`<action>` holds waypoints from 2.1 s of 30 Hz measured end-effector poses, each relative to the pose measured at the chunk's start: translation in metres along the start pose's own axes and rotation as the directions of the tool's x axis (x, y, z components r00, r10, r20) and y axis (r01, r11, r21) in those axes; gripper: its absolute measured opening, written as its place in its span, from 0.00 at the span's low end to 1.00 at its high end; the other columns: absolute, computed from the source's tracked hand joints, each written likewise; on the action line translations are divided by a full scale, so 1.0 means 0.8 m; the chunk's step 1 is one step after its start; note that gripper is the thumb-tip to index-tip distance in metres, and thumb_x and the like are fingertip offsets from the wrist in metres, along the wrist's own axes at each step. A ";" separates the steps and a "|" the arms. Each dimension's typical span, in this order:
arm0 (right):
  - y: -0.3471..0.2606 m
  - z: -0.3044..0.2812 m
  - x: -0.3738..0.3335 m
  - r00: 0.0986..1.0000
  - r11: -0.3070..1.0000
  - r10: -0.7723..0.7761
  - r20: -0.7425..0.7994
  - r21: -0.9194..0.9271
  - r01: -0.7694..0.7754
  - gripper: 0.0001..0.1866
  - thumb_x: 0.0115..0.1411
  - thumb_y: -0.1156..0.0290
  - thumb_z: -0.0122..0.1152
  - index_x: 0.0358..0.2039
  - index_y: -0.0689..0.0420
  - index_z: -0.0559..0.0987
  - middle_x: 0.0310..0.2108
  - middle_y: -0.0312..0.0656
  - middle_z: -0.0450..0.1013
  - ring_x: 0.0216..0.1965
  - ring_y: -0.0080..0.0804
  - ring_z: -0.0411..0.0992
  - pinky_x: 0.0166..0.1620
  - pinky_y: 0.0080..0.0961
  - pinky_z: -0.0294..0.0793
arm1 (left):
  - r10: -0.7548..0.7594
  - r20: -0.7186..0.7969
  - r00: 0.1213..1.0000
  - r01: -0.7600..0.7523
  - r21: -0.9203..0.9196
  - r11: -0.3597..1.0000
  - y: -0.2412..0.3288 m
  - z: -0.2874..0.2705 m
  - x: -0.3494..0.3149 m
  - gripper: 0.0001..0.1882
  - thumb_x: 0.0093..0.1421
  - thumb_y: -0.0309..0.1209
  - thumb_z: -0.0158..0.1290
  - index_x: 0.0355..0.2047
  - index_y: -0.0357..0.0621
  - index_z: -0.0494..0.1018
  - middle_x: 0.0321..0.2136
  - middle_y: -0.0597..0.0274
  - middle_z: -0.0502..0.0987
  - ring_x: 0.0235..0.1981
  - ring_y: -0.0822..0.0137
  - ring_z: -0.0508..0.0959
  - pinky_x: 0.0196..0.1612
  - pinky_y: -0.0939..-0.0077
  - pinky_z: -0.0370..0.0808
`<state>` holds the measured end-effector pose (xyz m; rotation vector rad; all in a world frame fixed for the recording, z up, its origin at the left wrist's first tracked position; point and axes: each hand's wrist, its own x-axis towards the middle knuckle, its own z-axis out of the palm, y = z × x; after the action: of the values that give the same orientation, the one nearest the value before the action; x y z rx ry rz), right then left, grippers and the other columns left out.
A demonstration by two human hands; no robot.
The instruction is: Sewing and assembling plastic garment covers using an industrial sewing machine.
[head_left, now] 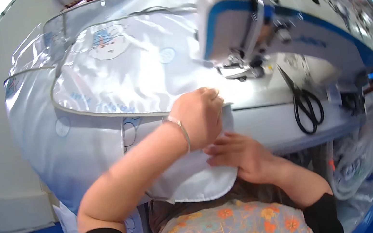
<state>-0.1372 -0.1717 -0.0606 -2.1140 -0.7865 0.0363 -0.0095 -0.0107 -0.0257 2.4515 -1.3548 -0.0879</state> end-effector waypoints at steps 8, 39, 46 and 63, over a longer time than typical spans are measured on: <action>-0.009 -0.011 0.000 0.982 0.996 0.063 0.178 -0.078 -0.050 0.24 0.53 0.74 0.59 0.51 0.44 0.80 0.61 0.34 0.71 0.65 0.44 0.64 0.68 0.50 0.56 | -0.174 -0.337 0.925 0.303 0.378 0.875 -0.188 -0.061 0.178 0.23 0.59 0.26 0.48 0.56 0.43 0.73 0.57 0.56 0.74 0.62 0.58 0.69 0.69 0.51 0.54; 0.057 -0.025 0.085 0.762 0.980 0.108 -0.639 -0.061 -0.191 0.04 0.59 0.75 0.64 0.34 0.60 0.81 0.28 0.38 0.76 0.29 0.28 0.75 0.33 0.25 0.73 | -0.344 0.031 0.938 0.333 -0.347 0.877 -0.030 -0.012 -0.016 0.11 0.62 0.25 0.52 0.44 0.36 0.78 0.39 0.53 0.81 0.36 0.54 0.82 0.41 0.67 0.78; 0.073 -0.034 0.081 0.730 0.886 0.427 -0.534 0.086 -0.456 0.10 0.58 0.69 0.66 0.29 0.63 0.80 0.21 0.40 0.75 0.24 0.24 0.71 0.30 0.24 0.71 | 0.176 -0.428 0.887 -0.112 0.171 0.979 -0.015 0.024 -0.023 0.14 0.54 0.29 0.56 0.42 0.42 0.77 0.43 0.59 0.78 0.48 0.57 0.77 0.53 0.61 0.71; 0.021 -0.021 -0.003 0.909 0.923 0.025 -0.417 -0.339 -0.181 0.15 0.50 0.84 0.55 0.39 0.61 0.80 0.42 0.46 0.76 0.42 0.46 0.75 0.46 0.37 0.76 | 0.224 -0.387 0.895 -0.151 0.210 0.966 -0.008 0.053 -0.016 0.16 0.54 0.28 0.53 0.43 0.42 0.79 0.44 0.60 0.80 0.46 0.61 0.77 0.50 0.65 0.74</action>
<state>-0.1256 -0.1918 -0.0629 -2.4027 -0.4493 -0.5207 -0.0202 -0.0084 -0.0687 2.2786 -1.4412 0.5829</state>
